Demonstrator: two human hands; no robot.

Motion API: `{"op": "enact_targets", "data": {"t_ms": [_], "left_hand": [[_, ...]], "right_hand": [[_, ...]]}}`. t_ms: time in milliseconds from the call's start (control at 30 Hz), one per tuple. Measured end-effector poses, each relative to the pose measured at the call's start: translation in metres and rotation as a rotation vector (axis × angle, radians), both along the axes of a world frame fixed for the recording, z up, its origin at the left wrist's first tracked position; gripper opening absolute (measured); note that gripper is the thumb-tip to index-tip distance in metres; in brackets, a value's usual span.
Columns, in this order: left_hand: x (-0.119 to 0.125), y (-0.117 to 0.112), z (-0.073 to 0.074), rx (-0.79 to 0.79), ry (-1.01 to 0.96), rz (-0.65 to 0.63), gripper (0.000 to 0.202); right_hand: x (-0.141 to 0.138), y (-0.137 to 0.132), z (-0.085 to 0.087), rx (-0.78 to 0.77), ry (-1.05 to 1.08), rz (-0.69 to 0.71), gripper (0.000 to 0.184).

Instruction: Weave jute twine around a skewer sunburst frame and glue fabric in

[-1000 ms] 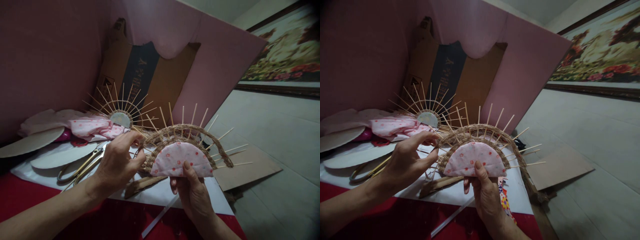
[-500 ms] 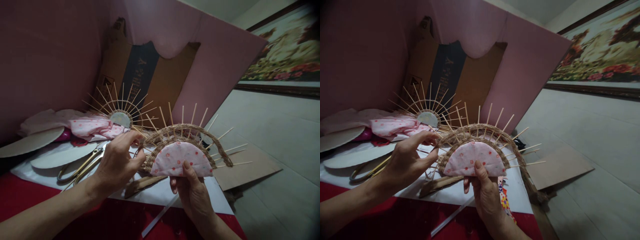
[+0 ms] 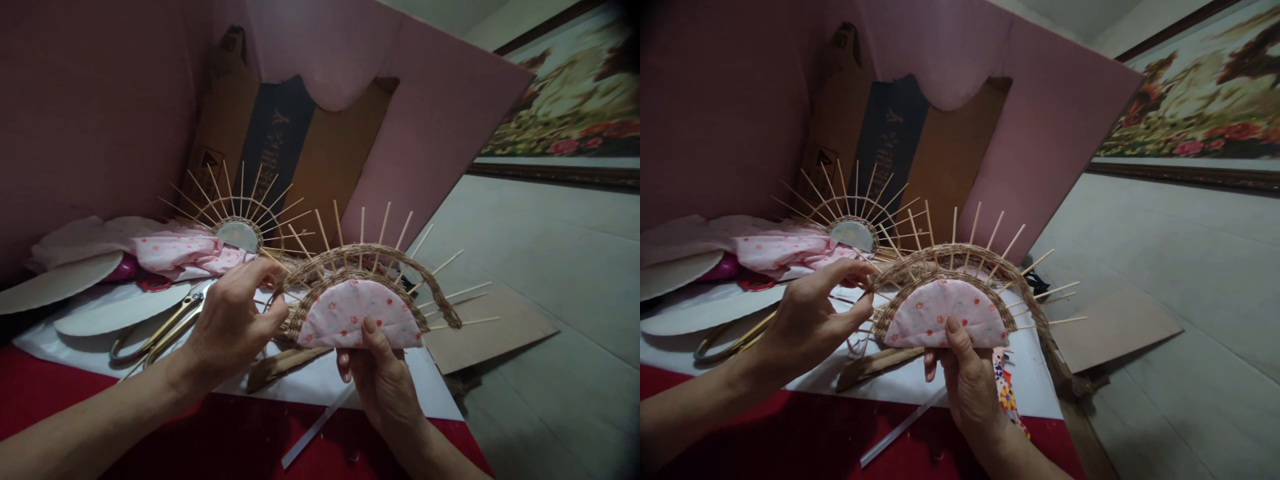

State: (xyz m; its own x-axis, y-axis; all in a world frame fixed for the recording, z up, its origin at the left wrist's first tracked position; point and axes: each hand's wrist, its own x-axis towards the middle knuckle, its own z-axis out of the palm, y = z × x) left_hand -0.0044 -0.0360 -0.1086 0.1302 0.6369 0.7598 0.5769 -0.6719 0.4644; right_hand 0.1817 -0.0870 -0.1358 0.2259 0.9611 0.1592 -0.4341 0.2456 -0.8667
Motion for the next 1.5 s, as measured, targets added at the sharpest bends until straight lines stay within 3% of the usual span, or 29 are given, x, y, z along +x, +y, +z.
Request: {"op": "enact_targets", "data": {"t_ms": [900,1500], "left_hand": [[-0.0024,-0.0013,0.004,-0.054,-0.042,-0.093,0.015],[-0.0033,0.0008,0.0018,-0.035,-0.015,-0.06,0.019]], "right_hand": [[0.0007,0.0024,0.0044,-0.01,0.127,0.055,0.025],[0.0004,0.0024,0.0043,-0.012,0.138,0.046,0.026]]}}
